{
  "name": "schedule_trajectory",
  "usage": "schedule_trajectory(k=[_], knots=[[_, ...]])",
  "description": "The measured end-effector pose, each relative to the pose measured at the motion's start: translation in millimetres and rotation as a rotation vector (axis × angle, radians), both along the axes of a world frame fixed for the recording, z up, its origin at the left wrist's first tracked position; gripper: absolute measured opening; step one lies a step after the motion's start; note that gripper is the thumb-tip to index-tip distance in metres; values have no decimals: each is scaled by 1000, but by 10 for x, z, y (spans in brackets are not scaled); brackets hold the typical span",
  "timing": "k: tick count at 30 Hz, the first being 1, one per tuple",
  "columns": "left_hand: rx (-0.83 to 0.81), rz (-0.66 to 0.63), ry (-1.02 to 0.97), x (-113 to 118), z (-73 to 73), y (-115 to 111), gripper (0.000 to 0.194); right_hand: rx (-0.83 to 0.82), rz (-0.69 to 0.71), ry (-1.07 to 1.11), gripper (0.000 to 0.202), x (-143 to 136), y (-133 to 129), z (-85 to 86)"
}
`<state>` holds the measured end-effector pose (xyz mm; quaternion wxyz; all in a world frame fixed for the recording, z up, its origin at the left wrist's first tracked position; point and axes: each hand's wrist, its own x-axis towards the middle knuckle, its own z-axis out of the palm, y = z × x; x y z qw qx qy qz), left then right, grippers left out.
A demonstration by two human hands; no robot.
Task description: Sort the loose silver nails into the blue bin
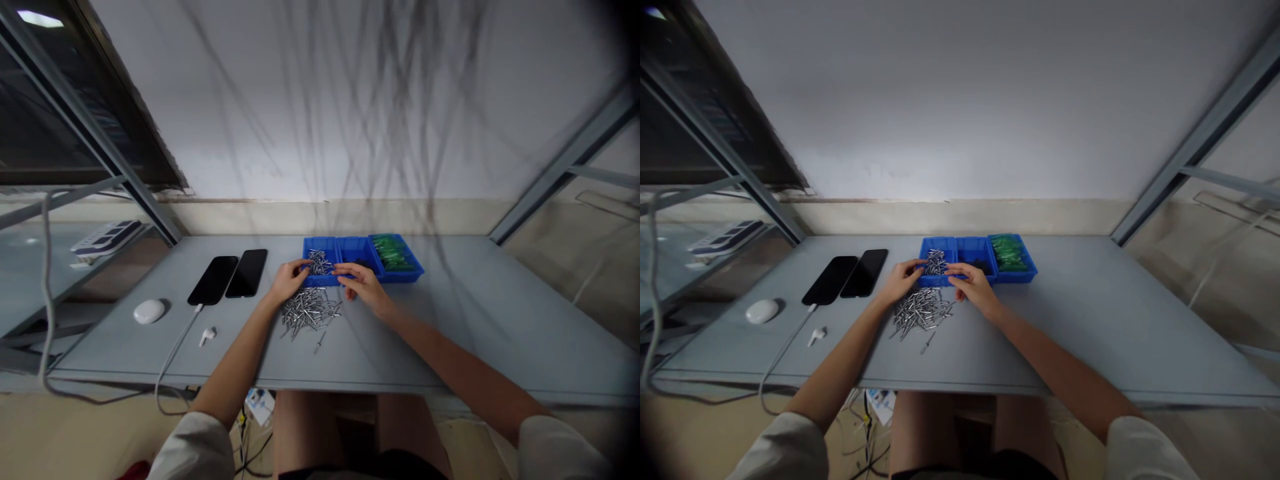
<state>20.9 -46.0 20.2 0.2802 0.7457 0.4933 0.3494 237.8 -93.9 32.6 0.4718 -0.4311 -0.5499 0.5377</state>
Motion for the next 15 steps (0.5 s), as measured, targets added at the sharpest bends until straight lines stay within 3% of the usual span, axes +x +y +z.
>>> schedule_trajectory(k=[5,11,15], knots=[[3,2,4,-3,-3,-1,36,123,134,-178,36,33,-7,-47],[-2,18,6,13,49,-28,35,454,479,-695,25,118,-78,33],[-3,17,3,14,38,-23,35,500,570,-852,21,173,-72,78]])
